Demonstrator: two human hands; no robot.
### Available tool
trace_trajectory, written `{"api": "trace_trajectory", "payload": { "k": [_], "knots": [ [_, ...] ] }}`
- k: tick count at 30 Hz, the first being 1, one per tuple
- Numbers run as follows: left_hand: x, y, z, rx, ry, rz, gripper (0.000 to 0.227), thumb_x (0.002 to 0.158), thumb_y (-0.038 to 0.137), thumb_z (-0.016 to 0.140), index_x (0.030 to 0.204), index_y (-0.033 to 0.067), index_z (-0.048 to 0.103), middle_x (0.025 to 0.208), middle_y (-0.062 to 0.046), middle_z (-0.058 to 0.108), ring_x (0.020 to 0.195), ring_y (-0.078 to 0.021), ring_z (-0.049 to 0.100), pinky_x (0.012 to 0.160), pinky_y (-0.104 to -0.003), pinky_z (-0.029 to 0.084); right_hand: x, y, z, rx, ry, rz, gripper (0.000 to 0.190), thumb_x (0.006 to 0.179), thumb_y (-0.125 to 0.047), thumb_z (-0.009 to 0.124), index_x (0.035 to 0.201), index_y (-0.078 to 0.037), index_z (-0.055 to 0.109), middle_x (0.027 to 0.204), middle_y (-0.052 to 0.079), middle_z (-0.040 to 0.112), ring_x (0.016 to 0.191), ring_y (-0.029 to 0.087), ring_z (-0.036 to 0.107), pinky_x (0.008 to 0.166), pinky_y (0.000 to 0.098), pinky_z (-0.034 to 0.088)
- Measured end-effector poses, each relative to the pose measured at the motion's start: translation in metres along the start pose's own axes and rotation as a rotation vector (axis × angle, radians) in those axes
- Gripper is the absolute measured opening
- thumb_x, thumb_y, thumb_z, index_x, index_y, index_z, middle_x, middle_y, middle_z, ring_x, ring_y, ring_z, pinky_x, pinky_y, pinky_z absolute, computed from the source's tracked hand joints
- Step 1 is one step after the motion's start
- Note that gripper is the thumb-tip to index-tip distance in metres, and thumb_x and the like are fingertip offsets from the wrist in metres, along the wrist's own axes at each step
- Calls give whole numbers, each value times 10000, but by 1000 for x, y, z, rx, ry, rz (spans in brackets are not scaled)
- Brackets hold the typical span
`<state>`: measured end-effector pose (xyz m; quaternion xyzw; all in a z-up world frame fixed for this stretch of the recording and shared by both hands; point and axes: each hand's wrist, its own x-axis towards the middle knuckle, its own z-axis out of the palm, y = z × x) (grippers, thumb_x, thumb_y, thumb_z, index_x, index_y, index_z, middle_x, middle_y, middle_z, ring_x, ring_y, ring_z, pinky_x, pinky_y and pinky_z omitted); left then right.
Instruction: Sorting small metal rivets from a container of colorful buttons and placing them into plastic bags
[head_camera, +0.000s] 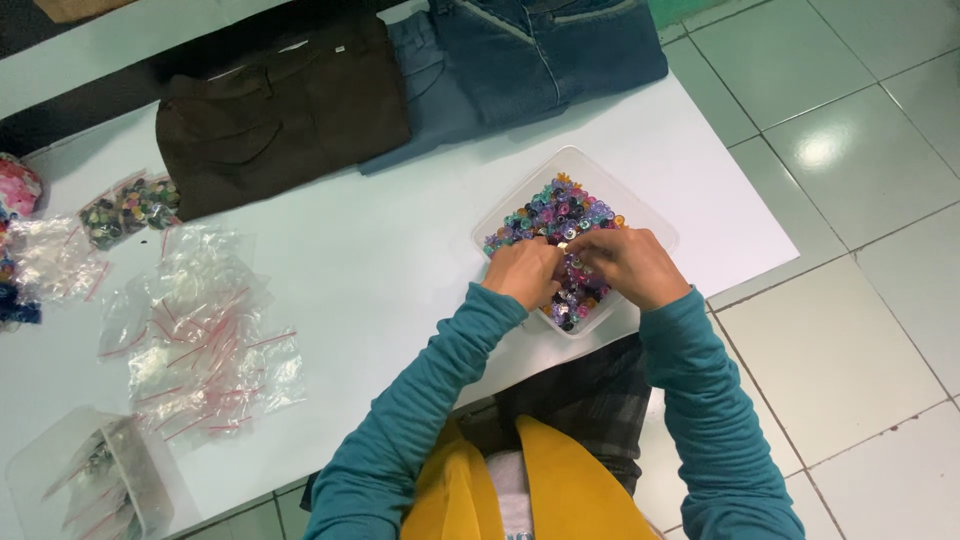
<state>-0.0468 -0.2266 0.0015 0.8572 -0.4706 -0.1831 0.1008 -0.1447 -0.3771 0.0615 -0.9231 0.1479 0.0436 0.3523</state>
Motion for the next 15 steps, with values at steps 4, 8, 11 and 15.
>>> {"api": "trace_trajectory", "payload": {
  "k": [4,8,11,15],
  "knots": [
    [-8,5,-21,-171,75,-38,174,941,232,680,1041,98,727,1032,-162,693,969,-381,731,777,-483,616,1,4,-3,38,70,-32,264,942,-115,696,1181,-185,785,1053,134,792,1053,391,723,919,508,569],
    [5,2,-6,-102,233,-32,176,972,205,597,1096,139,704,1007,-135,689,904,-395,742,741,-516,620,2,8,-1,104,159,-57,249,947,-121,710,1176,-189,782,1040,96,796,1014,341,738,879,473,581],
    [20,-5,16,-12,260,-30,182,925,180,651,1096,166,712,1008,-123,692,879,-384,751,735,-531,622,1,6,-3,140,188,-97,224,946,-93,719,1153,-149,786,982,120,796,916,317,756,799,433,599],
    [15,1,9,68,262,-5,144,910,141,657,1039,152,722,976,-132,692,841,-374,752,694,-534,613,-2,9,-10,275,177,-135,211,958,-55,699,1143,-109,785,893,149,784,731,219,729,663,358,604]
  ]
}}
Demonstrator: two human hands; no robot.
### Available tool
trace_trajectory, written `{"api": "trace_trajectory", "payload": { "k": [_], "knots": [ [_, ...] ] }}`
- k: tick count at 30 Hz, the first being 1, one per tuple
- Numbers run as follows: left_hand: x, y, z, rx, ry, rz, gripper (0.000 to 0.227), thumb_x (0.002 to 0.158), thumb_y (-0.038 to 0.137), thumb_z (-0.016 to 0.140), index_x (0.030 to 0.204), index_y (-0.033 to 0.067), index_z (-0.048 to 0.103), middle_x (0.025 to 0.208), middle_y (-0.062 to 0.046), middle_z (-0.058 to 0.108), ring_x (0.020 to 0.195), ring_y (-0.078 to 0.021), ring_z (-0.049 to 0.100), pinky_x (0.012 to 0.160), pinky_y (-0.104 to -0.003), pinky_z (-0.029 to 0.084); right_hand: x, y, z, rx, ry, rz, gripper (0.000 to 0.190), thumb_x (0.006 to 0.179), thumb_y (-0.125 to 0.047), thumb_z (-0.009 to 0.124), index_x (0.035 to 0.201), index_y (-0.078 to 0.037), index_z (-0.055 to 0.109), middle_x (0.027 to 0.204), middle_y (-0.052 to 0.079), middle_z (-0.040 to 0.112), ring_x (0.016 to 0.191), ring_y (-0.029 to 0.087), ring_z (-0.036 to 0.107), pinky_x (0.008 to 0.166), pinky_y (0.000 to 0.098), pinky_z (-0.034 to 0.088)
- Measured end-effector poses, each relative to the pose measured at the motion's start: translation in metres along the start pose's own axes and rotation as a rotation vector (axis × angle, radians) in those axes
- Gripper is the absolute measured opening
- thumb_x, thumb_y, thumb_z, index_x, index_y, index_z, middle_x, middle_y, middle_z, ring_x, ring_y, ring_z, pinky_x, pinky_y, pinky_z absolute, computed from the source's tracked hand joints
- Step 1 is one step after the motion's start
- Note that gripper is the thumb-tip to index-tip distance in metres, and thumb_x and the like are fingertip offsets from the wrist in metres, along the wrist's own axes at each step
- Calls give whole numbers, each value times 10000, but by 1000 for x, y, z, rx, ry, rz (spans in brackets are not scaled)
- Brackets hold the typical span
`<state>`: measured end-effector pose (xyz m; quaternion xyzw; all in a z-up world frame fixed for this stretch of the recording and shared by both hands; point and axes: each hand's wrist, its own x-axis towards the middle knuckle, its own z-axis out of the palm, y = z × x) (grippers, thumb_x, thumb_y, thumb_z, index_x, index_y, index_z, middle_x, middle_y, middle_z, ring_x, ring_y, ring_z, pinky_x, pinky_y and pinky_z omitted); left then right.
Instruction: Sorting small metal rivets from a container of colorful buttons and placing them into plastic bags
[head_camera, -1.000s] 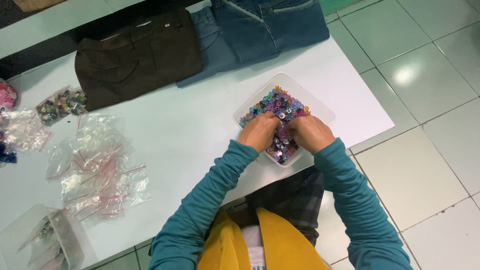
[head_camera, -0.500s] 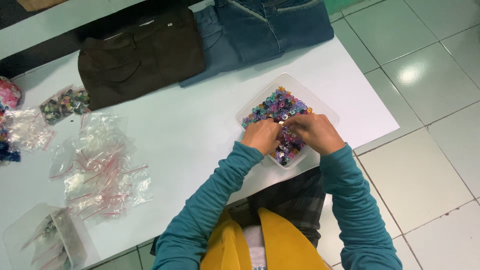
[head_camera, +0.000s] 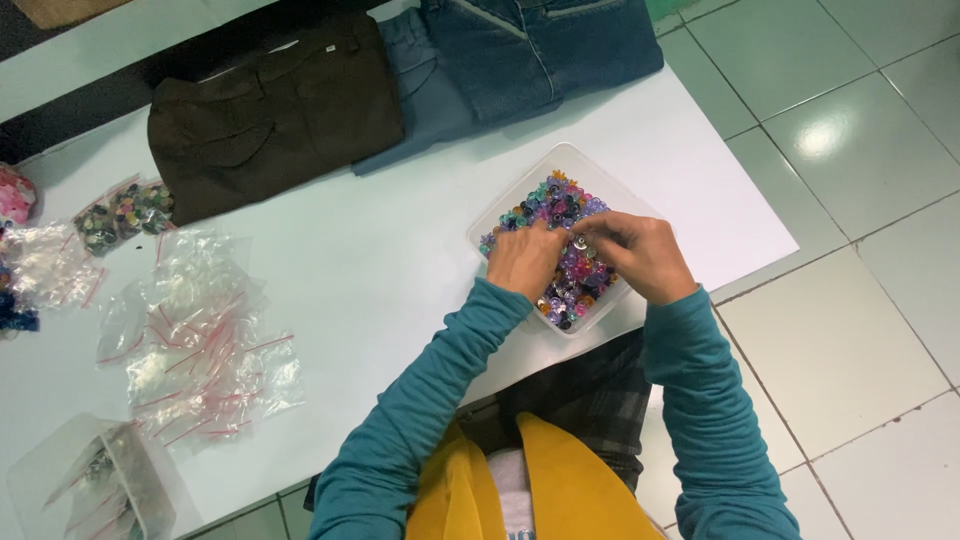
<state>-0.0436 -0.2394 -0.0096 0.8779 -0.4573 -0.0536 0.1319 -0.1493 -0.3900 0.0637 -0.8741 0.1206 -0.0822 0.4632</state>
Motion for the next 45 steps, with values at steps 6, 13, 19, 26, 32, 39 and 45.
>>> {"api": "trace_trajectory", "payload": {
  "k": [6,13,19,26,32,39,45],
  "knots": [
    [-9,13,-43,-164,36,35,148,972,176,635,1049,117,746,929,-141,714,810,-325,764,678,-431,629,1,7,-11,494,1,20,235,942,71,625,1150,42,731,826,169,719,666,175,672,543,274,584],
    [-10,-12,-44,-1040,145,-17,180,1004,172,648,1055,11,712,848,-166,768,764,-265,774,640,-370,622,2,17,-10,680,48,67,245,923,55,645,1162,63,700,817,137,677,619,144,671,468,230,560],
    [-14,-15,-56,-1297,100,-5,156,953,87,714,1097,36,744,904,-142,789,831,-189,774,672,-269,641,0,19,-12,654,-34,28,299,902,110,633,1194,83,690,931,225,723,669,185,709,497,269,599],
    [-14,-18,-47,-1293,149,75,210,903,-22,749,1104,38,758,1009,-159,779,946,-215,757,797,-330,643,-1,8,-12,565,-94,-21,337,876,145,654,1209,106,681,974,270,727,801,269,736,629,371,649],
    [-15,-17,-46,-1268,161,110,348,906,-31,736,1242,55,709,1038,-130,752,894,-173,730,756,-312,632,-3,-8,-9,506,-85,-24,398,828,147,713,1221,86,693,966,241,728,866,247,708,688,372,647],
    [-18,-16,-44,-1172,332,179,442,928,63,771,1348,147,662,1037,-69,736,892,-143,718,757,-289,621,2,7,-4,427,-10,-64,319,881,112,721,1196,63,711,981,226,731,909,242,719,732,355,640],
    [-71,-9,-73,-1071,668,94,352,888,71,818,1221,148,736,1086,-13,735,919,-125,721,795,-258,605,-10,-35,36,434,42,-196,250,898,126,694,1125,38,750,990,208,731,858,227,712,735,356,638]
  ]
}}
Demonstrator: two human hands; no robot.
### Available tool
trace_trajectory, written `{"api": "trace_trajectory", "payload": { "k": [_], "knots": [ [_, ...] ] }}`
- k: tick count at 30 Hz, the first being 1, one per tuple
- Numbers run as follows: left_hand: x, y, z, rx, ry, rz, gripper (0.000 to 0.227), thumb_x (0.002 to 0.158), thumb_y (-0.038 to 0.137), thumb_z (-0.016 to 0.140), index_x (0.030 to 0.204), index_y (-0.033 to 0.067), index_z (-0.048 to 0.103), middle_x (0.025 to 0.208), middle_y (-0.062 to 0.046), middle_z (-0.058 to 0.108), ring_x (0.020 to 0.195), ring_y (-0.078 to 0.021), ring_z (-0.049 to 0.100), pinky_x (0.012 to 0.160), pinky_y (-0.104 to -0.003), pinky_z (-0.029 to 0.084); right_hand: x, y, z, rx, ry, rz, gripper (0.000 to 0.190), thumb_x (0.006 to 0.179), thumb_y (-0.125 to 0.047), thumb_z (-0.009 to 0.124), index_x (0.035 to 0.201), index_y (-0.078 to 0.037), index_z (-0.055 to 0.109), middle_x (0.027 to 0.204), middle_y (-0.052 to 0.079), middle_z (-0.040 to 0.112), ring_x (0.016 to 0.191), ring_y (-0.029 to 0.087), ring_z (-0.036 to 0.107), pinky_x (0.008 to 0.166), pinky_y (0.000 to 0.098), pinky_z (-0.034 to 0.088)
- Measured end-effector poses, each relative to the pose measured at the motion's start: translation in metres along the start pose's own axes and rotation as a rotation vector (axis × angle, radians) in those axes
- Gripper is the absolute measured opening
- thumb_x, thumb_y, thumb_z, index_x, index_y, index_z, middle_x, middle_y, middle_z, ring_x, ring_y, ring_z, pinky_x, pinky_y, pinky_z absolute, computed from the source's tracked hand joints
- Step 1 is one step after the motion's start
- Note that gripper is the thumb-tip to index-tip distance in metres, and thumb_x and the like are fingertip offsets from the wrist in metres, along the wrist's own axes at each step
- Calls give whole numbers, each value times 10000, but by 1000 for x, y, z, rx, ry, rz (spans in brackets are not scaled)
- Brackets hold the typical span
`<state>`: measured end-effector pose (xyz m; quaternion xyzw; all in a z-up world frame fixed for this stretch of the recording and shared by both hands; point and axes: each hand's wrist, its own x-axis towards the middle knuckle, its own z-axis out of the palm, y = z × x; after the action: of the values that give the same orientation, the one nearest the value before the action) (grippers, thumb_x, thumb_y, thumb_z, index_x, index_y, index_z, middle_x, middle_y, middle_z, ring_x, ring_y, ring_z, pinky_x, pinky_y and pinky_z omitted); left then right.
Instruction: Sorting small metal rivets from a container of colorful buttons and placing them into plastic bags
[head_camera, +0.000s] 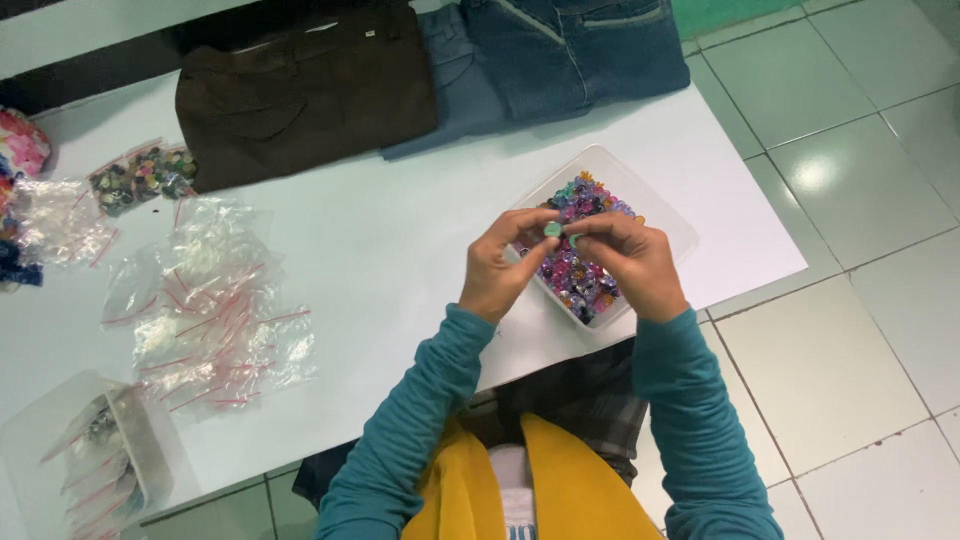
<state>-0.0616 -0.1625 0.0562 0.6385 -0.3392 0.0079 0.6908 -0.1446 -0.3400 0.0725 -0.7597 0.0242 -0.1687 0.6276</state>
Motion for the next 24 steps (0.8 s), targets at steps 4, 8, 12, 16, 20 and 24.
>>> {"api": "trace_trajectory", "payload": {
  "k": [4,8,12,16,20,24],
  "knots": [
    [-32,-1,-52,112,149,-48,352,889,59,812,1223,133,730,1047,-44,736,890,-153,711,800,-299,589,-6,-10,58,-69,0,-113,227,899,87,726,1085,-27,788,968,156,734,827,196,725,682,327,631],
    [-71,-26,-94,437,260,-154,365,863,67,818,1212,135,734,977,-59,752,875,-193,717,858,-343,544,-15,20,123,-332,-55,-265,238,914,52,691,1059,-111,789,985,66,733,864,234,752,720,322,632],
    [-96,-40,-103,718,250,-235,383,879,117,803,1234,245,732,978,34,757,959,-171,684,1014,-388,399,-12,82,164,-585,-109,-283,234,931,42,640,1050,-122,757,945,56,710,871,259,736,690,328,627],
    [-104,-59,-105,910,189,-220,345,929,165,761,1245,299,727,1044,58,756,1041,-164,658,1033,-421,351,-13,89,173,-644,-117,-274,217,945,20,629,1076,-104,749,980,79,714,924,273,730,729,337,634],
    [-98,-47,-98,972,201,-119,372,929,125,745,1271,263,702,1163,15,723,1138,-197,630,1044,-468,358,-25,48,156,-598,-96,-269,188,961,-18,646,1096,-106,744,1026,101,713,937,296,732,728,369,636],
    [-77,-23,-85,917,216,-1,318,955,58,680,1214,237,728,1175,29,714,1143,-181,637,1025,-421,369,-44,-8,121,-380,-119,-229,142,958,-97,702,1080,-125,768,1032,73,736,932,261,750,691,319,628]
  ]
}}
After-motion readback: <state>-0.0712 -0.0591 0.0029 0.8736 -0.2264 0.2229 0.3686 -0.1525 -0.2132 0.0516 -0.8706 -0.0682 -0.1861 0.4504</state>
